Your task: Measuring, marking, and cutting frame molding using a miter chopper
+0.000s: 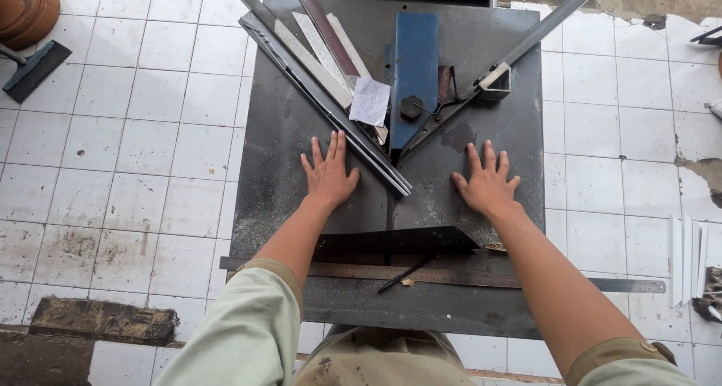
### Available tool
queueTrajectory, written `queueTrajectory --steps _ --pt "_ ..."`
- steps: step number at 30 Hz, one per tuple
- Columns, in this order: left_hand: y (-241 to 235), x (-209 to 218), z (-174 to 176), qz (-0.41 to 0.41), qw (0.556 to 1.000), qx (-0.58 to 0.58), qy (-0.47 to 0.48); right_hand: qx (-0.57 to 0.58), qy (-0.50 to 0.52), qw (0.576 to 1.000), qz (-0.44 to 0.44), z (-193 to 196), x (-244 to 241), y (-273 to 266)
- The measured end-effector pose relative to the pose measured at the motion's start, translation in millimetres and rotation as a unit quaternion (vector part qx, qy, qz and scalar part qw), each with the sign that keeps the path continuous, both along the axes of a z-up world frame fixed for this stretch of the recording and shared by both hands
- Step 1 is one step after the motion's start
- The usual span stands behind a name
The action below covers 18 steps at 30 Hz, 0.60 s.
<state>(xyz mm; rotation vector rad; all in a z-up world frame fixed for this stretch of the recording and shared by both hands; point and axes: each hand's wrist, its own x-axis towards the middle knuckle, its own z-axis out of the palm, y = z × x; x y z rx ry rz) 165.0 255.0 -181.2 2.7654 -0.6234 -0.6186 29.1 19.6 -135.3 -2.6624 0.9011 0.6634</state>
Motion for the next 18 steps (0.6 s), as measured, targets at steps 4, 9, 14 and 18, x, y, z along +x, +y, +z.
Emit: queueTrajectory --steps 4,9,14,18 --pt "2.2 2.0 6.1 -0.017 1.000 -0.018 0.003 -0.001 0.010 1.000 0.003 -16.0 -3.5 -4.5" --pt "4.7 -1.7 12.9 -0.054 0.998 -0.019 -0.037 -0.001 0.011 1.000 0.016 -43.5 -8.9 -15.9" --pt "7.7 4.7 15.0 -0.100 0.993 0.053 -0.039 -0.004 0.010 1.000 0.016 -46.8 -8.9 -13.8" --pt "10.5 12.0 11.9 -0.131 0.985 0.107 -0.015 -0.005 0.014 1.000 0.014 -54.6 -11.7 -14.6"
